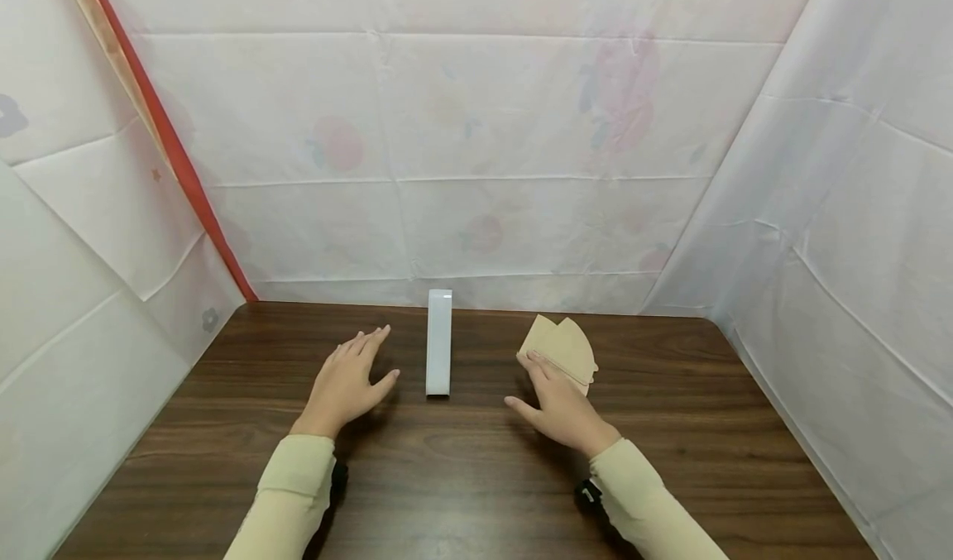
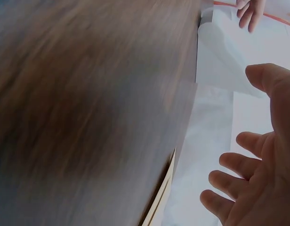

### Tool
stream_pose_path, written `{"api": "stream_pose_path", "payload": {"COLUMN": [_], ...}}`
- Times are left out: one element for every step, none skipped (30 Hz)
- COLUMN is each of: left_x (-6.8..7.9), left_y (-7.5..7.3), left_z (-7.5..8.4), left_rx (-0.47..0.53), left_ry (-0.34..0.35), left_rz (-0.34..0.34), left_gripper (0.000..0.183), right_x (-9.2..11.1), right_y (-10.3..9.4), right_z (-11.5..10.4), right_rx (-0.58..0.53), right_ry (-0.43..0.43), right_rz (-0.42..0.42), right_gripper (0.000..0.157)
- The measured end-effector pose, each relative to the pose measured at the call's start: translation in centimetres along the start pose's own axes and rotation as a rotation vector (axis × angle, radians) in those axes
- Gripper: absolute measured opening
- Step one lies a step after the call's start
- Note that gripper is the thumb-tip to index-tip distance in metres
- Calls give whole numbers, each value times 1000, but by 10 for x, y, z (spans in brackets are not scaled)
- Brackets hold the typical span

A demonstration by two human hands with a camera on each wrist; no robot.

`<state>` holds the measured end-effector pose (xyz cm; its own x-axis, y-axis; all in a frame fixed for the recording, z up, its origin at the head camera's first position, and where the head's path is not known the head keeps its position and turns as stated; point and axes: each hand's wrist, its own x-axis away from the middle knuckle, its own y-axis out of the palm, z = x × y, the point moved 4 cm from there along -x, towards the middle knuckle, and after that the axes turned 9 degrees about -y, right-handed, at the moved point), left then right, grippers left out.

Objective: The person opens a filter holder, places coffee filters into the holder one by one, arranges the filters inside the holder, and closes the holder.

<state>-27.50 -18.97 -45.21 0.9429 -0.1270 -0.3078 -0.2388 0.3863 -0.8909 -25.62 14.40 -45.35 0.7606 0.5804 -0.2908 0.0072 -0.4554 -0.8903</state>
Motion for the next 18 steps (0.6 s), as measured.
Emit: {"api": "stream_pose_path", "payload": {"left_x": [0, 0, 0, 0, 0, -1, -1, -1, -2, -2, -3, -4, -6, -7, -8, -8, -9, -10], "left_y": [1, 1, 2, 2, 3, 3, 4, 4, 5, 5, 6, 6, 6, 7, 7, 7, 7, 8], "left_z": [0, -1, -1, -1, -1, -2, -2, -2, -2, -1, -1, -1, 0, 1, 1, 2, 3, 3], "left_rx": [8, 14, 21, 28, 34, 40, 48, 60, 73, 87, 101, 115, 128, 139, 149, 158, 166, 172], "left_ry": [2, 2, 3, 4, 4, 2, 0, -4, -8, -12, -14, -15, -16, -16, -14, -12, -12, -12], "left_rz": [1, 2, 3, 4, 4, 4, 3, 1, -2, -4, -6, -8, -12, -16, -19, -22, -24, -29], "left_gripper": [72, 72, 72, 71, 71, 70, 70, 69, 68, 67, 66, 65, 65, 64, 64, 64, 63, 63], "right_x": [-2, -3, -5, -6, -7, -8, -10, -12, -13, -15, -16, -18, -20, -21, -23, -24, -26, -27], "right_y": [1, 2, 3, 4, 6, 7, 8, 10, 11, 12, 13, 14, 15, 16, 17, 18, 19, 20], "right_z": [-1, -2, -4, -5, -6, -7, -8, -9, -10, -11, -13, -14, -16, -17, -18, -20, -21, -21], "right_rx": [-5, -8, -13, -18, -23, -24, -25, -28, -33, -40, -50, -60, -71, -80, -89, -96, -99, -98], "right_ry": [-3, -6, -5, -3, -3, 1, 3, 7, 9, 9, 12, 16, 20, 25, 29, 31, 33, 32], "right_rz": [-5, -11, -18, -23, -26, -35, -42, -50, -54, -58, -60, -65, -70, -75, -80, -82, -86, -89], "right_gripper": [76, 76, 76, 76, 76, 77, 77, 77, 78, 78, 78, 78, 79, 79, 79, 79, 80, 80]}}
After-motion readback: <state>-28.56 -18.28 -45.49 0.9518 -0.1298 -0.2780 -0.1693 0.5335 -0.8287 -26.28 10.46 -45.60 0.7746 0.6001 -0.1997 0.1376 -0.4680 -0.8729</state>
